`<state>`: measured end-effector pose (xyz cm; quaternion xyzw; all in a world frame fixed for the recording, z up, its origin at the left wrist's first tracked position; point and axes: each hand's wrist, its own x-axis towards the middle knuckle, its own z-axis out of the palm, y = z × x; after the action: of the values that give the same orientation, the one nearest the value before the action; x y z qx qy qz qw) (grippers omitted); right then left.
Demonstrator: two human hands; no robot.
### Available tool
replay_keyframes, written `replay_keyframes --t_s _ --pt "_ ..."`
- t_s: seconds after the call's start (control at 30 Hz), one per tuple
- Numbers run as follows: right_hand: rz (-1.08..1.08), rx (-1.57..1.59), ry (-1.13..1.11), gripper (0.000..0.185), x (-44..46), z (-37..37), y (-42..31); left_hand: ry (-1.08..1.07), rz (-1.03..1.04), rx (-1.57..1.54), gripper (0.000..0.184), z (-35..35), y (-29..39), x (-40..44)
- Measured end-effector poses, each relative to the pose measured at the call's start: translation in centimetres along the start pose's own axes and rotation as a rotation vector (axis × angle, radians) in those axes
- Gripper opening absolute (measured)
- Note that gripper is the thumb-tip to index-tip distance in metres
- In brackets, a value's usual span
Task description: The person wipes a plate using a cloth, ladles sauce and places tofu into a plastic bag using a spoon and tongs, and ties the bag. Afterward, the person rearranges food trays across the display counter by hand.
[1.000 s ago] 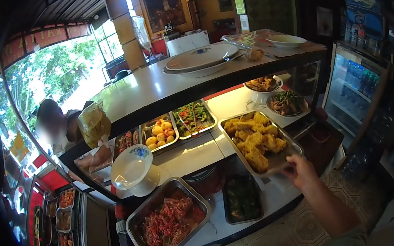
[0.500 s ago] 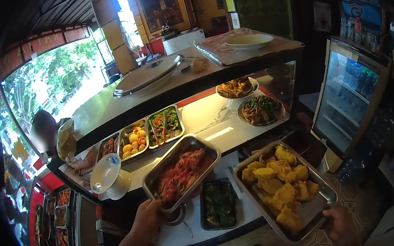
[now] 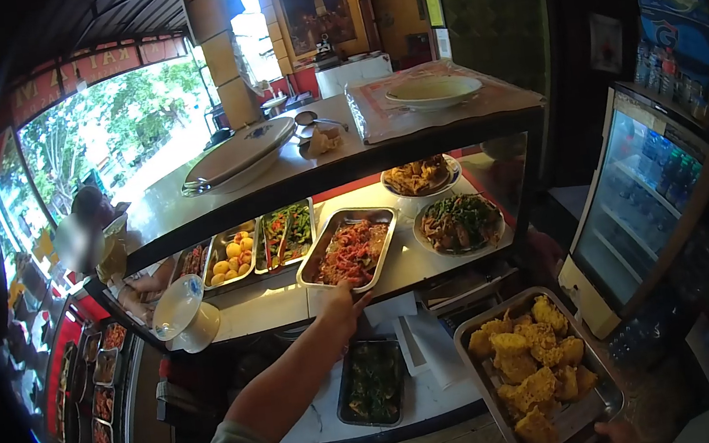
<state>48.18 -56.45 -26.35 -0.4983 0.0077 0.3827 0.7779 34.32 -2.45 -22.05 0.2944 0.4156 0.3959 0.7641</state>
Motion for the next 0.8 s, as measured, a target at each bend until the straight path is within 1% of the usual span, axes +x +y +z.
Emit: replay_keyframes --t_s 0.07,0.13,0.17,0.23,0.27,0.33,0.4,0.43,0.47,0.5,0.53,0.57,0.63,0.67,0.7,0.73,0.8 --pt "0.007 0.011 0.009 0.037 0.7 0.0 -0.3 0.040 0.018 -0.036 0.023 1.6 0.0 1.9" --pt "-0.017 -0.025 0.020 0.038 1.6 -2.6 0.6 0.124 -0.010 0.073 0.024 2.8 -0.1 4.5" --pt "0.036 0.171 0.032 0.038 4.1 -7.7 2.6 0.052 -0.036 0.073 0.025 2.9 0.0 5.5" --pt "0.135 0.573 0.088 0.037 9.1 -18.4 6.6 0.078 -0.027 0.078 0.025 4.4 0.2 6.7" --pt "0.078 0.377 0.046 0.036 6.7 -12.3 4.6 0.100 -0.021 0.085 0.025 5.0 0.0 7.5" --pt "-0.052 -0.020 0.000 0.033 1.0 2.9 -0.5 0.073 -0.032 0.028 0.027 5.4 -0.4 10.5" --pt "0.023 0.305 0.100 0.032 6.5 -10.0 4.3 0.099 -0.103 -0.114 0.032 6.8 0.3 11.1" --pt "0.048 0.467 0.159 0.032 9.3 -16.6 6.8 0.079 -0.107 -0.118 0.036 7.3 0.6 11.0" --pt "0.046 0.461 0.159 0.032 8.4 -15.0 5.8 0.079 -0.109 -0.124 0.036 7.6 0.6 11.5" --pt "0.043 0.201 0.072 0.031 5.6 -9.1 3.4 0.067 -0.120 -0.164 0.036 7.9 0.7 12.0" --pt "0.037 -0.059 -0.014 0.030 3.7 -5.0 1.9 0.053 -0.130 -0.204 0.037 8.1 0.7 12.4" --pt "0.031 -0.066 -0.015 0.030 3.3 -3.7 1.4 0.064 -0.103 -0.206 0.036 8.4 0.8 12.5" --pt "-0.041 -0.109 -0.071 0.026 2.8 -1.5 0.7 0.036 -0.130 -0.201 0.036 8.7 1.0 13.2" --pt "-0.040 -0.119 -0.075 0.026 1.7 2.6 -0.3 0.017 -0.156 -0.188 0.036 8.5 1.0 13.6" --pt "-0.074 -0.113 -0.018 0.025 0.2 8.2 -1.5 0.044 -0.182 -0.224 0.038 8.5 0.9 13.8" --pt "-0.106 -0.107 0.039 0.025 -0.7 11.3 -1.9 0.058 -0.183 -0.232 0.038 8.3 0.5 13.6" --pt "-0.063 -0.160 0.009 0.028 1.2 7.1 -1.0 -0.087 -0.112 -0.101 0.041 7.4 0.7 12.1"
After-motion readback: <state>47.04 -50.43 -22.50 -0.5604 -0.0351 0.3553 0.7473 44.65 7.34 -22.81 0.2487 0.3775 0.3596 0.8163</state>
